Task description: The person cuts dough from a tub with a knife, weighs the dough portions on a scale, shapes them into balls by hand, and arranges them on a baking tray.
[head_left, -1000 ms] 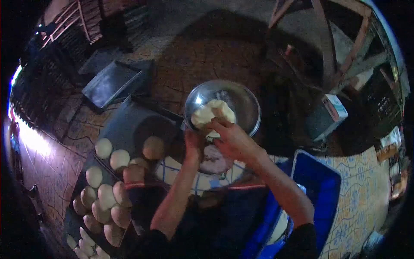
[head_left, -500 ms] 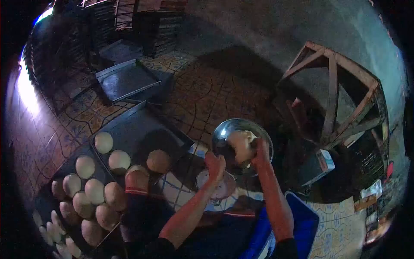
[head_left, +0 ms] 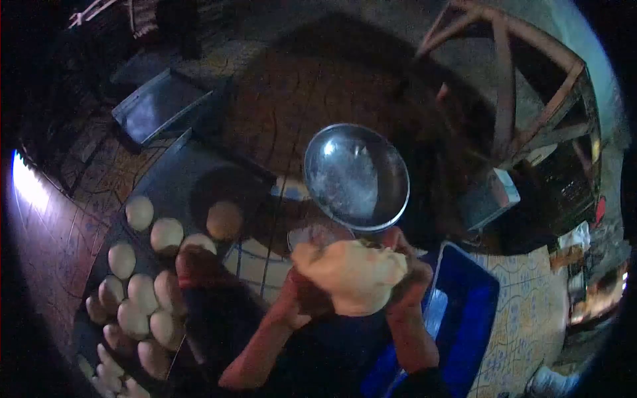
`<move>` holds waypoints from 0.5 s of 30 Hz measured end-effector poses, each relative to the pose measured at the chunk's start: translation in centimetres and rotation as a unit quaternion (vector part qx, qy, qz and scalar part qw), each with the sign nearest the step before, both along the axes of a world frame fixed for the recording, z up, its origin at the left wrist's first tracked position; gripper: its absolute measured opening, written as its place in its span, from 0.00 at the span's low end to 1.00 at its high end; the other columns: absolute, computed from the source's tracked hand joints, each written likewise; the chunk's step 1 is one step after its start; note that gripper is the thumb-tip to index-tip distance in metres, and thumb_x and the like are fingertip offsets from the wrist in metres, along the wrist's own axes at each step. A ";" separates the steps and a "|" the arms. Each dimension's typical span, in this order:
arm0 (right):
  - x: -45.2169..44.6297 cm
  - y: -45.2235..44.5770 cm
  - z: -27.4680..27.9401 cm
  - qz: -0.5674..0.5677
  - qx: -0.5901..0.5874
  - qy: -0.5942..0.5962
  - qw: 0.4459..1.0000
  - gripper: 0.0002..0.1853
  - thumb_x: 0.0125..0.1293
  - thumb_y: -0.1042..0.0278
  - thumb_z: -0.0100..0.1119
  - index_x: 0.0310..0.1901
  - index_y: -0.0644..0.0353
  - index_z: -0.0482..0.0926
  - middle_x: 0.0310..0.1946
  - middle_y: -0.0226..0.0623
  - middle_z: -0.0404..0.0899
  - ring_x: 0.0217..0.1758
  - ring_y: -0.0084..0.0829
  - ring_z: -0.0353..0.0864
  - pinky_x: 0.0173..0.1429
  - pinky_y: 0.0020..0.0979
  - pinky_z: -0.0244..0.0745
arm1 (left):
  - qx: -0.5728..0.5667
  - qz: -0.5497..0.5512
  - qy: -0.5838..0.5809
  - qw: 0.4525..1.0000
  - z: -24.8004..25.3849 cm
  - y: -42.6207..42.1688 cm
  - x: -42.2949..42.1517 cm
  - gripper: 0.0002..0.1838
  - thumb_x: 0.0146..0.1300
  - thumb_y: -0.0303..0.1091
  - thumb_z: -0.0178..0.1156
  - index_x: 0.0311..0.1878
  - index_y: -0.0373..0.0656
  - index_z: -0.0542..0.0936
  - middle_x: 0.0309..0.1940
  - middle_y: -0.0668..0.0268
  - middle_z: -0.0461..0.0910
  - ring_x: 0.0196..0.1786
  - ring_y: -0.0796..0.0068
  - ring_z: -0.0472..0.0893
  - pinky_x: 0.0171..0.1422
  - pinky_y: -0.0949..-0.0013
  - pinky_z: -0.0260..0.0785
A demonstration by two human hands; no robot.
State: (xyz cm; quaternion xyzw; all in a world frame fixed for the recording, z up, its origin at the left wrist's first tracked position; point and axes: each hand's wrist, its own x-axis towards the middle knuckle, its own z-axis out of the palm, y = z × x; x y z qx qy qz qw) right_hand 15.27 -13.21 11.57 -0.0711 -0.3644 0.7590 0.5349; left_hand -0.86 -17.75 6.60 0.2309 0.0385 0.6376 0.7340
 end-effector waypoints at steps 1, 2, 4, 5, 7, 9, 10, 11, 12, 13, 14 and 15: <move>0.1 -1.2 -2.3 0.032 -0.103 0.004 0.994 0.21 0.47 0.64 0.46 0.44 0.63 0.71 0.42 0.41 0.76 0.46 0.36 0.75 0.53 0.33 0.71 | -0.038 -0.009 0.007 0.999 -2.3 -1.9 0.7 0.34 0.64 0.48 0.58 0.66 0.41 0.59 0.61 0.54 0.66 0.56 0.63 0.75 0.60 0.59 0.69; -0.2 -1.8 -4.2 0.070 -0.194 0.012 0.978 0.20 0.43 0.69 0.45 0.42 0.62 0.70 0.43 0.42 0.75 0.46 0.35 0.75 0.52 0.32 0.70 | -0.154 -0.014 -0.049 0.987 -5.3 -2.8 1.2 0.32 0.64 0.49 0.57 0.65 0.42 0.61 0.60 0.55 0.68 0.57 0.63 0.74 0.60 0.59 0.69; 1.3 -3.1 -6.6 -0.124 -0.191 -0.219 0.949 0.25 0.52 0.65 0.47 0.52 0.65 0.73 0.50 0.41 0.74 0.48 0.34 0.75 0.54 0.33 0.70 | -0.290 -0.010 -0.102 0.951 -7.4 -5.1 0.8 0.31 0.64 0.50 0.57 0.64 0.42 0.63 0.59 0.56 0.69 0.57 0.64 0.74 0.60 0.59 0.70; 2.3 -3.4 -8.1 -0.135 -0.157 -0.257 0.944 0.26 0.58 0.60 0.49 0.56 0.66 0.71 0.53 0.42 0.73 0.52 0.33 0.74 0.57 0.33 0.68 | -0.286 0.033 -0.037 0.957 -7.3 -4.6 0.6 0.30 0.63 0.49 0.58 0.61 0.40 0.66 0.57 0.57 0.71 0.56 0.64 0.75 0.59 0.60 0.70; 3.3 -6.2 -11.3 -0.156 -0.054 -0.450 0.877 0.29 0.67 0.52 0.49 0.62 0.67 0.66 0.57 0.42 0.71 0.58 0.32 0.70 0.63 0.33 0.63 | -0.239 0.086 0.084 0.964 -7.6 -4.1 0.5 0.26 0.61 0.45 0.62 0.55 0.36 0.72 0.51 0.60 0.75 0.53 0.68 0.76 0.57 0.63 0.70; 0.6 -9.5 -13.8 -0.200 -0.027 -0.493 0.847 0.28 0.70 0.57 0.49 0.65 0.66 0.61 0.59 0.43 0.69 0.57 0.29 0.68 0.60 0.32 0.63 | -0.230 0.053 0.234 0.943 -8.2 -4.3 1.7 0.25 0.60 0.44 0.63 0.54 0.36 0.72 0.51 0.61 0.75 0.52 0.70 0.76 0.56 0.65 0.70; -0.2 -8.8 -14.1 -0.240 -0.107 -0.511 0.818 0.23 0.70 0.57 0.51 0.59 0.66 0.68 0.53 0.41 0.72 0.49 0.26 0.71 0.53 0.32 0.67 | -0.205 0.025 0.385 0.899 -8.8 -4.5 2.1 0.25 0.60 0.42 0.64 0.54 0.36 0.73 0.51 0.62 0.75 0.51 0.71 0.76 0.55 0.66 0.70; -0.3 -7.5 -13.7 -0.282 -0.161 -0.492 0.808 0.20 0.69 0.57 0.53 0.53 0.66 0.72 0.48 0.38 0.74 0.45 0.24 0.71 0.50 0.31 0.68 | -0.182 0.041 0.382 0.905 -10.6 -5.1 1.9 0.25 0.63 0.45 0.59 0.56 0.36 0.71 0.51 0.62 0.75 0.52 0.73 0.75 0.56 0.67 0.68; -0.4 -6.3 -12.9 -0.322 -0.210 -0.469 0.796 0.18 0.68 0.56 0.55 0.47 0.66 0.75 0.42 0.35 0.76 0.42 0.23 0.71 0.47 0.31 0.69 | -0.181 0.035 0.387 0.904 -12.0 -5.2 1.0 0.25 0.63 0.45 0.59 0.56 0.36 0.71 0.51 0.62 0.75 0.52 0.73 0.75 0.56 0.67 0.68; -1.3 -5.9 -11.7 -0.324 -0.212 -0.463 0.797 0.18 0.68 0.56 0.55 0.47 0.66 0.75 0.42 0.35 0.76 0.42 0.23 0.71 0.47 0.31 0.69 | -0.215 0.075 0.321 0.920 -13.1 -4.8 -0.2 0.27 0.64 0.50 0.56 0.57 0.37 0.70 0.51 0.62 0.75 0.53 0.73 0.74 0.58 0.66 0.67; -2.6 -6.1 -10.3 -0.350 -0.210 -0.443 0.798 0.18 0.68 0.55 0.55 0.43 0.65 0.77 0.37 0.31 0.76 0.40 0.23 0.72 0.45 0.30 0.69 | -0.249 0.114 0.252 0.928 -13.5 -4.7 -0.9 0.30 0.66 0.55 0.52 0.58 0.38 0.69 0.52 0.62 0.74 0.54 0.72 0.74 0.59 0.65 0.66; -3.5 -6.4 -9.6 -0.376 -0.211 -0.421 0.798 0.19 0.68 0.53 0.55 0.38 0.65 0.78 0.32 0.28 0.76 0.38 0.23 0.72 0.43 0.30 0.69 | -0.299 0.163 0.217 0.915 -12.0 -4.0 -0.1 0.35 0.65 0.63 0.47 0.59 0.40 0.68 0.54 0.61 0.73 0.56 0.69 0.72 0.60 0.61 0.66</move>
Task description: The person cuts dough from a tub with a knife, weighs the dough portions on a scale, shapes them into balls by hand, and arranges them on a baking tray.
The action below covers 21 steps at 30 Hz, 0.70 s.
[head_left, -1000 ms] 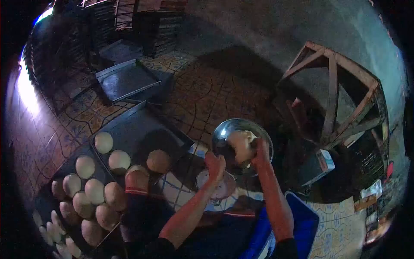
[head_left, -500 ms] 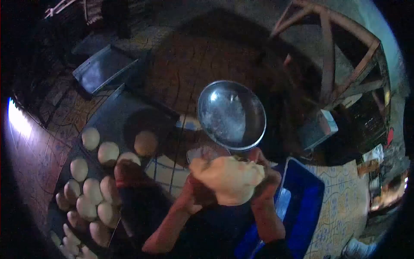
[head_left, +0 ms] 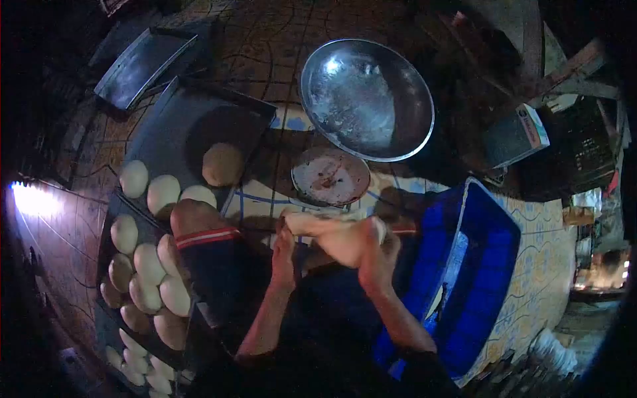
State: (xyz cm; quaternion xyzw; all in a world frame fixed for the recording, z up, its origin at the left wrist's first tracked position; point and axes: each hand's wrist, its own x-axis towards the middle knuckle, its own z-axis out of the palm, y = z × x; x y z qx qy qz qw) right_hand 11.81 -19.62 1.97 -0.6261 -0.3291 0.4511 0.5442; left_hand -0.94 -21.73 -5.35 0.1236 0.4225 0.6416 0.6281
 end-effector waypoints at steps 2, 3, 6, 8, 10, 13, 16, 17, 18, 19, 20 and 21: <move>0.9 -0.2 -1.4 0.084 -0.062 0.082 0.991 0.20 0.68 0.51 0.54 0.37 0.65 0.78 0.31 0.27 0.76 0.36 0.22 0.72 0.41 0.30 0.70 | 0.060 -0.034 -0.164 0.984 -1.3 0.2 -0.4 0.35 0.64 0.64 0.48 0.59 0.40 0.68 0.54 0.61 0.73 0.57 0.68 0.72 0.60 0.60 0.66; 1.4 -0.1 -1.9 0.177 -0.124 0.154 0.964 0.22 0.68 0.49 0.53 0.37 0.64 0.79 0.30 0.27 0.76 0.35 0.22 0.72 0.39 0.30 0.70 | 0.120 -0.056 -0.328 0.935 -1.8 0.1 -0.7 0.36 0.63 0.65 0.49 0.58 0.41 0.69 0.54 0.61 0.72 0.58 0.67 0.72 0.60 0.59 0.66; 3.7 1.0 -0.2 0.247 0.006 -0.029 0.969 0.28 0.65 0.45 0.54 0.49 0.67 0.75 0.43 0.38 0.76 0.50 0.29 0.75 0.53 0.35 0.70 | 0.112 -0.053 -0.269 0.955 -2.3 -0.8 -1.1 0.29 0.62 0.59 0.55 0.52 0.41 0.71 0.49 0.65 0.74 0.52 0.69 0.74 0.56 0.63 0.68; 2.8 -0.3 -1.5 0.270 0.160 -0.139 0.939 0.31 0.62 0.47 0.59 0.54 0.67 0.71 0.51 0.42 0.72 0.56 0.33 0.72 0.59 0.38 0.68 | 0.050 -0.055 -0.061 0.995 -1.1 -0.6 0.5 0.20 0.61 0.47 0.61 0.46 0.40 0.75 0.39 0.71 0.74 0.44 0.79 0.73 0.50 0.72 0.67; 2.6 -1.7 -3.5 0.263 0.116 -0.123 0.950 0.27 0.60 0.50 0.64 0.50 0.66 0.72 0.46 0.39 0.73 0.50 0.30 0.73 0.52 0.36 0.70 | 0.066 -0.162 0.077 0.981 -0.9 0.2 0.7 0.26 0.61 0.54 0.58 0.50 0.40 0.73 0.43 0.69 0.75 0.46 0.76 0.74 0.52 0.70 0.68; 4.0 -0.7 -3.4 0.067 -0.097 0.017 0.993 0.31 0.61 0.46 0.62 0.55 0.64 0.68 0.45 0.36 0.74 0.46 0.29 0.73 0.52 0.34 0.70 | 0.050 -0.132 0.138 0.980 -2.1 1.4 1.3 0.22 0.61 0.48 0.61 0.48 0.40 0.74 0.39 0.70 0.74 0.45 0.83 0.70 0.48 0.74 0.65; 0.9 0.3 1.7 -0.011 -0.172 0.067 0.983 0.20 0.67 0.47 0.54 0.35 0.60 0.72 0.30 0.28 0.72 0.32 0.23 0.69 0.37 0.29 0.68 | 0.171 -0.069 0.141 0.973 -4.6 1.5 0.3 0.29 0.62 0.56 0.58 0.55 0.42 0.69 0.43 0.67 0.74 0.45 0.74 0.74 0.51 0.70 0.67; 0.5 0.7 3.0 0.019 -0.249 0.116 0.961 0.20 0.68 0.49 0.53 0.27 0.57 0.73 0.23 0.26 0.69 0.27 0.21 0.66 0.32 0.28 0.64 | 0.176 -0.072 0.144 0.971 -4.5 0.8 0.4 0.29 0.62 0.56 0.58 0.55 0.42 0.69 0.43 0.67 0.74 0.45 0.74 0.74 0.51 0.70 0.67; 6.1 0.3 -6.0 0.226 -0.204 0.357 0.883 0.25 0.66 0.42 0.52 0.37 0.62 0.76 0.30 0.31 0.73 0.34 0.24 0.72 0.37 0.31 0.70 | 0.140 -0.096 -0.093 0.981 -4.5 -0.2 0.5 0.26 0.62 0.54 0.58 0.52 0.43 0.70 0.42 0.67 0.75 0.45 0.72 0.75 0.50 0.68 0.69; 5.7 0.4 -4.5 0.230 -0.206 0.356 0.882 0.25 0.66 0.42 0.52 0.37 0.62 0.76 0.30 0.31 0.73 0.34 0.24 0.72 0.37 0.31 0.70 | 0.096 -0.110 -0.325 0.934 -4.4 -1.2 0.6 0.24 0.63 0.53 0.58 0.50 0.43 0.71 0.41 0.67 0.75 0.44 0.70 0.76 0.50 0.67 0.70; 4.7 0.4 -1.4 0.253 -0.082 0.182 0.947 0.26 0.64 0.42 0.55 0.41 0.63 0.76 0.35 0.33 0.75 0.38 0.25 0.74 0.42 0.32 0.72 | 0.033 -0.043 -0.292 0.955 -4.4 -1.8 0.7 0.17 0.64 0.48 0.57 0.45 0.45 0.73 0.39 0.67 0.76 0.43 0.71 0.76 0.47 0.66 0.71; 4.1 0.5 0.1 0.268 0.048 0.001 0.962 0.28 0.62 0.43 0.58 0.46 0.65 0.76 0.40 0.36 0.76 0.43 0.27 0.76 0.47 0.33 0.74 | 0.033 -0.029 -0.294 0.955 -5.5 -2.0 0.9 0.17 0.64 0.48 0.57 0.45 0.45 0.73 0.39 0.67 0.76 0.43 0.71 0.76 0.47 0.66 0.71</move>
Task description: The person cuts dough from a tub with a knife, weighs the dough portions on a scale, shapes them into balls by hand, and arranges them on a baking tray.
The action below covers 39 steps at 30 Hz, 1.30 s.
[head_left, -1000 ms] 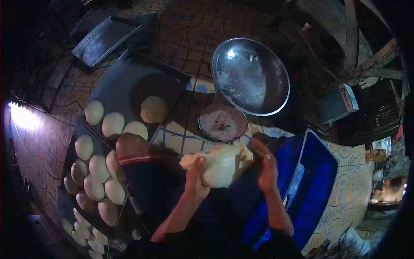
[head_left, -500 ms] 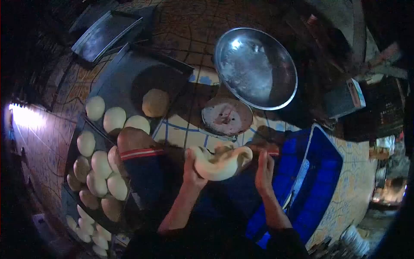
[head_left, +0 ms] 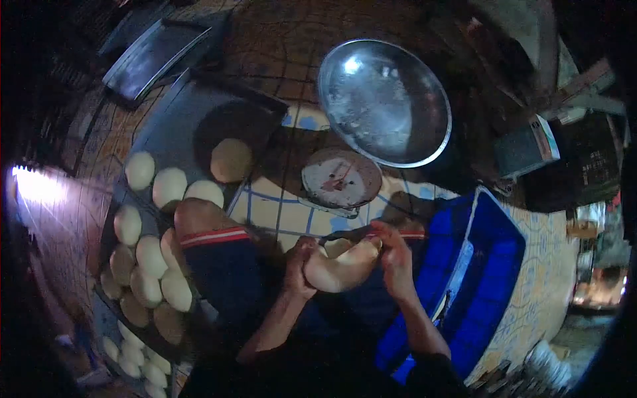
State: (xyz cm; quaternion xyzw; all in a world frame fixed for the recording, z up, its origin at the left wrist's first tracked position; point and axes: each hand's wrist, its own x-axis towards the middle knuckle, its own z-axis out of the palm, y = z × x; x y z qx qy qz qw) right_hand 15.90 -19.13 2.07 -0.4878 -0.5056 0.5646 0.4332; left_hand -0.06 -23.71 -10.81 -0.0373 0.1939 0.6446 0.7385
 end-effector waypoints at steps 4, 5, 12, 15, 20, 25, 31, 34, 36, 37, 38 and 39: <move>-0.9 -2.8 -4.6 0.029 0.141 -0.226 0.964 0.32 0.58 0.46 0.65 0.53 0.66 0.72 0.42 0.35 0.78 0.50 0.26 0.75 0.55 0.30 0.70 | 0.093 0.003 0.328 0.940 4.4 1.0 1.4 0.17 0.67 0.45 0.54 0.52 0.44 0.73 0.40 0.68 0.76 0.43 0.72 0.76 0.48 0.70 0.71; -1.1 -2.4 -3.8 -0.019 0.094 -0.205 0.974 0.21 0.59 0.55 0.66 0.42 0.66 0.77 0.35 0.30 0.78 0.40 0.22 0.76 0.45 0.26 0.72 | 0.062 -0.030 0.245 0.967 4.3 1.9 1.1 0.19 0.67 0.46 0.53 0.54 0.44 0.71 0.43 0.67 0.76 0.45 0.71 0.76 0.51 0.68 0.71; -2.3 -2.4 -2.5 -0.098 -0.095 -0.045 0.990 0.15 0.65 0.58 0.59 0.30 0.63 0.80 0.22 0.20 0.73 0.27 0.14 0.67 0.30 0.22 0.63 | 0.126 -0.057 0.075 0.988 1.4 -0.2 -1.4 0.27 0.62 0.44 0.58 0.58 0.36 0.69 0.54 0.57 0.74 0.60 0.61 0.72 0.64 0.59 0.66; -2.5 -1.8 -2.9 -0.051 -0.102 -0.024 0.993 0.17 0.64 0.56 0.60 0.37 0.65 0.80 0.30 0.27 0.75 0.34 0.19 0.72 0.37 0.25 0.69 | 0.196 -0.065 -0.070 0.976 -4.6 -0.7 -2.2 0.24 0.59 0.39 0.60 0.55 0.36 0.72 0.52 0.57 0.75 0.53 0.63 0.77 0.58 0.63 0.71; -2.1 -2.8 -2.3 0.011 0.074 -0.147 0.986 0.15 0.61 0.62 0.63 0.43 0.66 0.79 0.35 0.38 0.79 0.38 0.24 0.76 0.41 0.27 0.72 | 0.036 -0.132 0.437 0.889 6.1 1.9 -0.3 0.46 0.46 0.35 0.73 0.67 0.40 0.58 0.55 0.54 0.72 0.53 0.67 0.76 0.61 0.65 0.68; -1.6 -3.3 1.1 -0.016 -0.129 -0.030 0.991 0.08 0.62 0.70 0.59 0.30 0.66 0.78 0.31 0.32 0.76 0.32 0.21 0.72 0.34 0.25 0.66 | 0.175 -0.145 0.191 0.955 6.7 2.6 -2.7 0.68 0.35 0.40 0.80 0.73 0.47 0.40 0.65 0.53 0.61 0.65 0.64 0.65 0.70 0.61 0.58; -1.1 -2.7 1.6 0.106 0.145 -0.163 0.970 0.06 0.59 0.72 0.59 0.32 0.65 0.77 0.44 0.42 0.74 0.46 0.38 0.75 0.48 0.36 0.71 | 0.353 -0.225 0.641 0.643 12.3 1.2 -0.9 0.56 0.50 0.49 0.71 0.73 0.41 0.45 0.63 0.51 0.64 0.64 0.56 0.67 0.68 0.59 0.59; -1.6 -2.4 2.2 0.114 0.219 -0.323 0.914 0.08 0.56 0.71 0.60 0.37 0.64 0.77 0.45 0.46 0.75 0.52 0.47 0.74 0.56 0.45 0.69 | 0.251 -0.016 0.587 0.769 7.5 0.5 3.3 0.37 0.66 0.50 0.52 0.69 0.36 0.55 0.59 0.49 0.66 0.60 0.51 0.70 0.66 0.56 0.60; -1.4 -2.1 1.7 0.030 0.349 -0.351 0.868 0.07 0.59 0.71 0.57 0.36 0.64 0.76 0.45 0.45 0.75 0.48 0.46 0.76 0.54 0.46 0.69 | 0.259 0.109 0.727 0.627 8.4 1.3 5.6 0.30 0.71 0.51 0.39 0.63 0.32 0.61 0.55 0.48 0.70 0.56 0.53 0.73 0.63 0.55 0.63; -1.2 -2.3 1.0 -0.010 0.350 -0.324 0.879 0.06 0.62 0.71 0.54 0.35 0.65 0.76 0.41 0.45 0.77 0.47 0.44 0.77 0.56 0.48 0.67 | 0.283 0.133 0.709 0.632 9.1 1.6 6.0 0.29 0.71 0.49 0.39 0.61 0.32 0.63 0.52 0.48 0.72 0.54 0.54 0.73 0.60 0.54 0.64; -0.7 -2.8 0.7 -0.031 0.348 -0.340 0.873 0.06 0.62 0.71 0.54 0.35 0.65 0.76 0.41 0.45 0.77 0.47 0.44 0.77 0.56 0.48 0.67 | 0.305 0.154 0.689 0.639 9.5 1.8 6.5 0.27 0.71 0.48 0.40 0.59 0.31 0.65 0.50 0.49 0.73 0.53 0.55 0.74 0.58 0.53 0.65; -0.3 -3.0 0.8 -0.074 0.356 -0.255 0.896 0.07 0.63 0.71 0.52 0.33 0.66 0.76 0.38 0.44 0.77 0.46 0.43 0.77 0.55 0.47 0.68 | 0.302 0.156 0.725 0.599 9.0 2.0 6.5 0.26 0.68 0.48 0.45 0.57 0.33 0.67 0.48 0.49 0.74 0.51 0.56 0.75 0.55 0.54 0.66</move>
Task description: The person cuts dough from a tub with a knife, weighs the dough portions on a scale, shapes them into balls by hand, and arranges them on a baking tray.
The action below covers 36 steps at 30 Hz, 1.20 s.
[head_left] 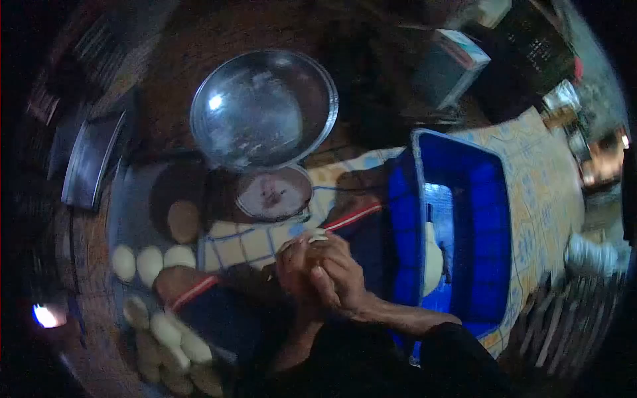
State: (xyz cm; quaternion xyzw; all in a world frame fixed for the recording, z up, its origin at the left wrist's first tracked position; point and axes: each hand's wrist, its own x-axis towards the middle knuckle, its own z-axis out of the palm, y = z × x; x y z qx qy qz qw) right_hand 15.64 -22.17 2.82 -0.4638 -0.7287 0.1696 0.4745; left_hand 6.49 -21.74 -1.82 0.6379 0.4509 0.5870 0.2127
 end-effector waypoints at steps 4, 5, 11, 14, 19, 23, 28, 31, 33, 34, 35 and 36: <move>2.7 -0.4 0.9 -0.019 -0.093 0.239 0.966 0.16 0.69 0.68 0.46 0.24 0.65 0.75 0.21 0.39 0.74 0.28 0.31 0.76 0.35 0.35 0.71 | 0.030 0.013 0.102 0.994 1.2 0.0 0.4 0.27 0.65 0.51 0.48 0.53 0.34 0.70 0.46 0.53 0.74 0.46 0.56 0.76 0.52 0.56 0.68; 3.3 -0.8 1.3 0.000 -0.269 0.322 0.908 0.18 0.70 0.67 0.46 0.23 0.65 0.75 0.18 0.38 0.73 0.23 0.25 0.74 0.28 0.30 0.69 | -0.009 0.007 0.147 0.989 1.7 -0.4 0.1 0.26 0.62 0.52 0.53 0.50 0.35 0.73 0.42 0.54 0.74 0.44 0.56 0.77 0.50 0.56 0.69; 10.1 -2.2 5.3 0.008 -0.205 0.284 0.937 0.17 0.66 0.63 0.54 0.22 0.65 0.74 0.16 0.29 0.72 0.20 0.21 0.69 0.25 0.27 0.65 | -0.068 -0.045 0.173 0.981 1.8 -0.1 -0.4 0.24 0.52 0.52 0.66 0.38 0.37 0.78 0.34 0.58 0.75 0.38 0.59 0.77 0.44 0.59 0.70; 14.3 -2.7 9.0 -0.005 -0.158 0.376 0.913 0.12 0.63 0.64 0.57 0.26 0.62 0.75 0.19 0.32 0.73 0.22 0.23 0.71 0.27 0.27 0.67 | -0.086 -0.129 0.162 0.974 2.7 0.6 0.2 0.19 0.43 0.40 0.68 0.33 0.35 0.77 0.32 0.58 0.74 0.38 0.62 0.77 0.42 0.63 0.71; 25.9 -3.7 10.6 0.025 -0.018 0.672 0.740 0.12 0.66 0.55 0.52 0.40 0.55 0.73 0.26 0.32 0.71 0.30 0.25 0.71 0.36 0.30 0.70 | -0.267 -0.118 0.077 0.953 -1.3 0.3 -3.1 0.16 0.37 0.28 0.65 0.34 0.34 0.78 0.33 0.56 0.76 0.41 0.56 0.77 0.47 0.60 0.71; 36.5 -2.6 -6.3 -0.254 -0.264 0.566 0.739 0.21 0.67 0.58 0.51 0.61 0.50 0.71 0.43 0.42 0.80 0.48 0.28 0.78 0.49 0.37 0.72 | -0.490 -0.090 -0.335 0.800 -3.0 0.0 -5.5 0.27 0.35 0.26 0.58 0.46 0.35 0.74 0.40 0.55 0.76 0.44 0.55 0.77 0.52 0.56 0.72; 30.1 -3.1 -7.8 -0.435 -0.095 -0.006 0.896 0.17 0.63 0.63 0.58 0.50 0.63 0.75 0.48 0.47 0.78 0.48 0.36 0.80 0.53 0.36 0.72 | -0.470 -0.165 -0.507 0.703 -1.5 -0.7 -6.1 0.36 0.42 0.35 0.56 0.59 0.34 0.67 0.52 0.53 0.74 0.55 0.50 0.74 0.59 0.44 0.69; 20.5 -1.9 0.0 -0.180 -0.190 0.061 0.963 0.24 0.62 0.62 0.61 0.58 0.63 0.71 0.54 0.48 0.75 0.54 0.43 0.77 0.61 0.39 0.68 | -0.460 -0.141 -0.509 0.714 -0.9 -0.4 -4.9 0.30 0.55 0.40 0.54 0.59 0.34 0.68 0.54 0.53 0.73 0.56 0.51 0.74 0.60 0.44 0.68; 12.5 -0.7 2.7 -0.042 -0.213 0.094 0.971 0.24 0.60 0.61 0.64 0.55 0.62 0.73 0.53 0.47 0.75 0.54 0.42 0.77 0.59 0.39 0.70 | -0.461 -0.111 -0.482 0.736 1.7 0.0 -2.7 0.26 0.64 0.47 0.53 0.57 0.36 0.69 0.53 0.55 0.74 0.55 0.57 0.75 0.59 0.52 0.69; 9.6 -0.3 2.2 0.018 -0.245 0.117 0.962 0.23 0.59 0.60 0.65 0.53 0.63 0.74 0.51 0.47 0.76 0.53 0.41 0.77 0.57 0.38 0.71 | -0.452 -0.102 -0.460 0.757 1.2 0.1 -2.1 0.27 0.66 0.54 0.51 0.53 0.38 0.72 0.49 0.58 0.75 0.52 0.63 0.76 0.55 0.57 0.71; 7.1 0.4 1.6 0.081 -0.276 0.133 0.948 0.23 0.58 0.59 0.66 0.51 0.63 0.75 0.50 0.47 0.76 0.52 0.40 0.77 0.55 0.38 0.71 | -0.446 -0.103 -0.440 0.772 0.0 0.1 -2.5 0.33 0.61 0.63 0.54 0.49 0.38 0.73 0.45 0.60 0.75 0.49 0.65 0.76 0.53 0.61 0.71; 4.8 1.2 0.4 0.059 -0.283 0.174 0.941 0.22 0.57 0.59 0.68 0.48 0.63 0.76 0.44 0.45 0.78 0.47 0.36 0.79 0.51 0.38 0.74 | -0.428 -0.266 -0.440 0.743 -0.2 0.7 -2.8 0.35 0.58 0.69 0.51 0.45 0.40 0.74 0.42 0.62 0.75 0.46 0.69 0.75 0.52 0.63 0.71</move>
